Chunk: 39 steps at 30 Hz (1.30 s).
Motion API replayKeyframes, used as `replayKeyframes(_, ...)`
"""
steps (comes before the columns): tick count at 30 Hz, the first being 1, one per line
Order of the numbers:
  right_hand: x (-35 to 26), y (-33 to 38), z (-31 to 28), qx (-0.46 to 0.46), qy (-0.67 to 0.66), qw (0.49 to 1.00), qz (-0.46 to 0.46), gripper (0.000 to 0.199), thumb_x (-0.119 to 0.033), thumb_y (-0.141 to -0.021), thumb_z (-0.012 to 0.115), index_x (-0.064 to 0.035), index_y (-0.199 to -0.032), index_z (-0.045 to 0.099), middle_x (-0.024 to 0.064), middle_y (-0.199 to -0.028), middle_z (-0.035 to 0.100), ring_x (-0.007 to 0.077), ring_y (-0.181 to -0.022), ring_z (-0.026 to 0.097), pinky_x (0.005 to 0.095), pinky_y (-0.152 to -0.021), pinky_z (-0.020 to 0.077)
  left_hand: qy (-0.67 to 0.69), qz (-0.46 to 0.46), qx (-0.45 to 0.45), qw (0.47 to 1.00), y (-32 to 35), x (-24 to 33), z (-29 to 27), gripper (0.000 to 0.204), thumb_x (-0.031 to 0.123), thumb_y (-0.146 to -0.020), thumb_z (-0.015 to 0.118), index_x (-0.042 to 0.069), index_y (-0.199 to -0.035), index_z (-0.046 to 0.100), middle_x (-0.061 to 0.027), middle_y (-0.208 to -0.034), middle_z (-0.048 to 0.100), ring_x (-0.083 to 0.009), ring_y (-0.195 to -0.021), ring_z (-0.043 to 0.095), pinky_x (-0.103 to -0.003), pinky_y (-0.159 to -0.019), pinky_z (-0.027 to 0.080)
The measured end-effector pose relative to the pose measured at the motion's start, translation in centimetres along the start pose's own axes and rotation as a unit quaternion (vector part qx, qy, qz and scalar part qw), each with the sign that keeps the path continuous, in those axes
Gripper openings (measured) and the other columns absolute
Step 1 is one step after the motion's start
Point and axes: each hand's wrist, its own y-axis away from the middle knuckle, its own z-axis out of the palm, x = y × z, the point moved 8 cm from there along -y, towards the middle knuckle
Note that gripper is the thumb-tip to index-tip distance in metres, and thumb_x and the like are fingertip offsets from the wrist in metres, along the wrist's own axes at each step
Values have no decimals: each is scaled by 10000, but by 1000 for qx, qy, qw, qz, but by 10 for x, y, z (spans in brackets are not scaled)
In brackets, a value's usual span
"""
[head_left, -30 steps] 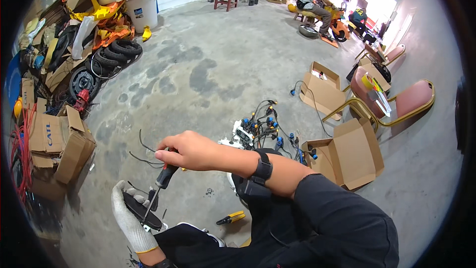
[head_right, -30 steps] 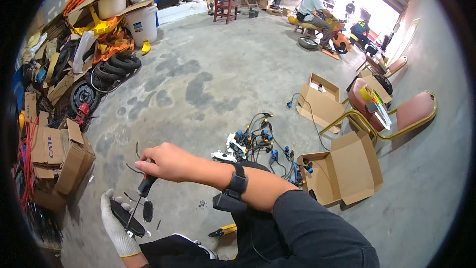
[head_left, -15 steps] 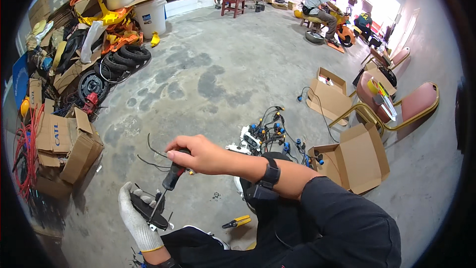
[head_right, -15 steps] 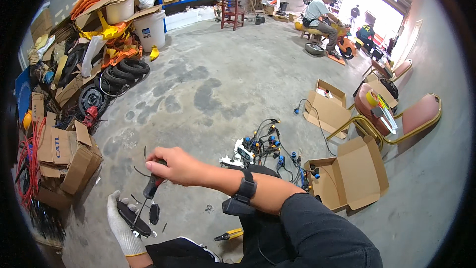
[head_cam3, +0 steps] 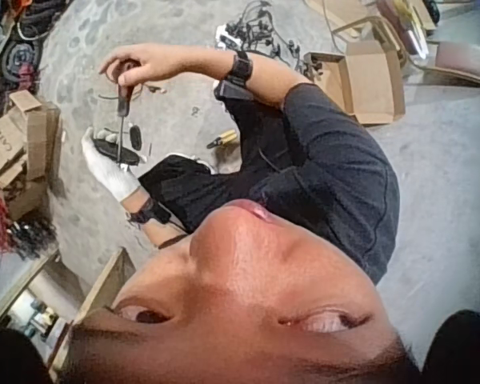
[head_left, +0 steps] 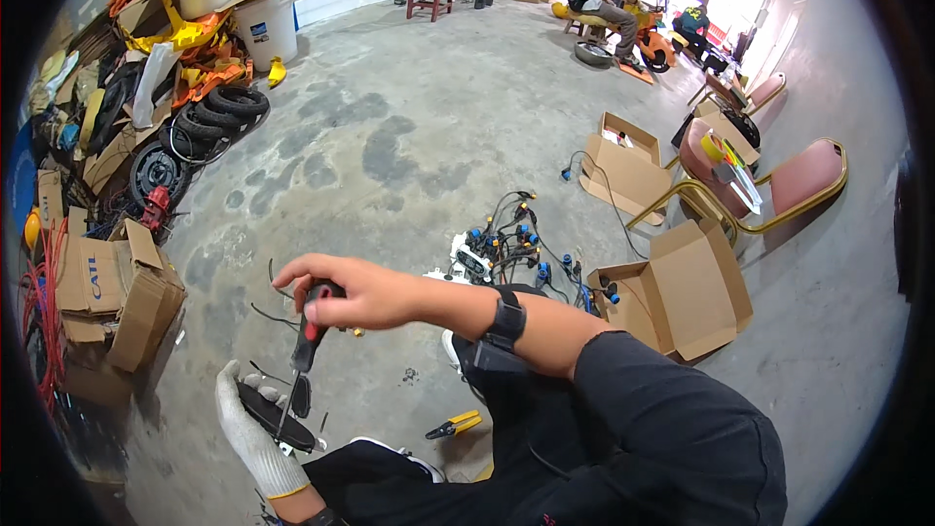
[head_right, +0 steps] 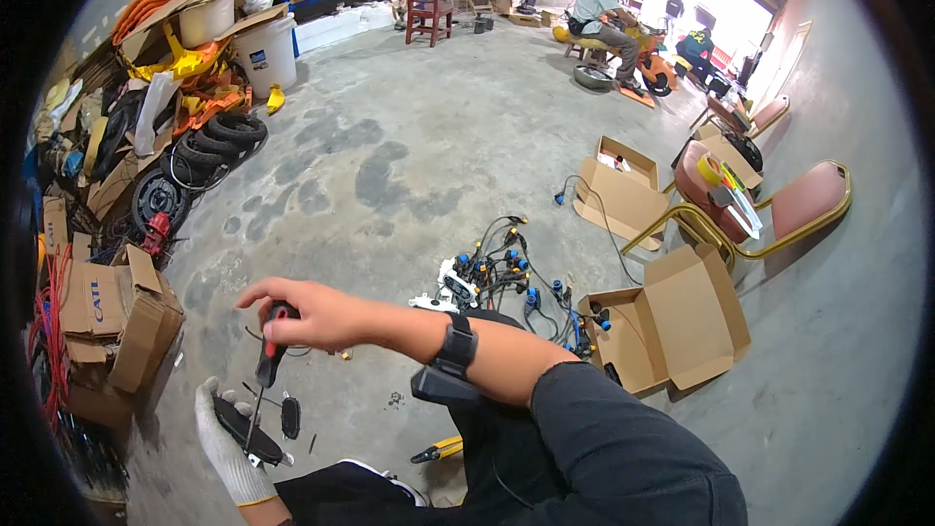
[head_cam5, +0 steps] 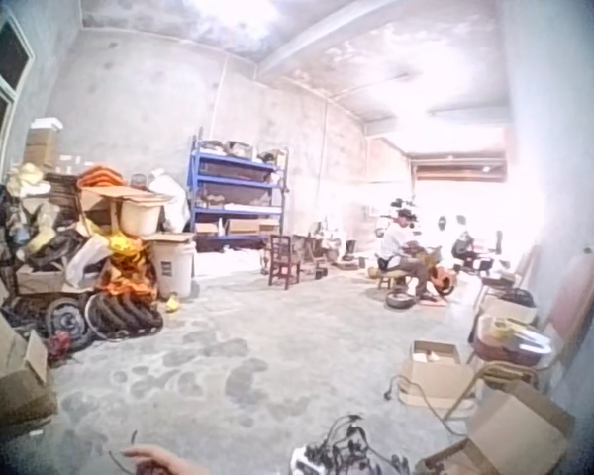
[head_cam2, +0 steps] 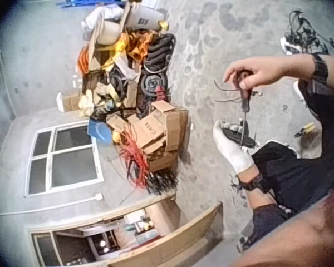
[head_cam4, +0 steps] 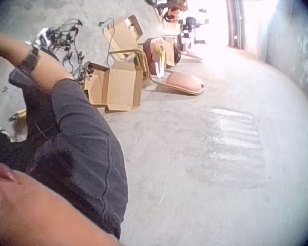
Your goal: The recorder uses a screwdriver to remove screws from a motorcycle light housing component.
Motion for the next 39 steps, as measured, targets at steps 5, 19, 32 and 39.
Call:
replayKeyframes(5,39,4,-1,-55,172,967,179,275,-235,-990,584,-21,-1158,623,46,-815,657,157,-672,634,312,-681,533,3,-15,-9,1000,-1,0,-1,451,457,-957,604,109,-1243,609,-46,-904,574,-135,-602,565,-280,-515,487)
replayKeyframes(19,9,-6,3,-40,30,999,-9,385,-251,-969,599,-11,-1265,544,98,-893,716,157,-779,655,322,-704,527,-37,-5,-12,999,-11,-8,-7,489,522,-950,588,150,-1269,585,5,-929,557,-95,-645,546,-287,-566,482)
replayKeyframes(32,39,-3,-8,-56,92,978,178,286,-211,-940,611,9,-1122,598,87,-899,720,129,-807,650,292,-707,505,-38,15,-1,999,-4,2,3,425,444,-947,609,111,-1210,630,-35,-888,570,-134,-595,557,-281,-529,477)
replayKeyframes(39,44,-5,-13,-43,94,988,118,389,-233,-893,656,-10,-1210,621,134,-1043,682,193,-888,644,338,-807,528,-6,17,6,1000,13,8,10,420,429,-966,608,78,-1195,619,-55,-860,578,-140,-585,554,-266,-514,474)
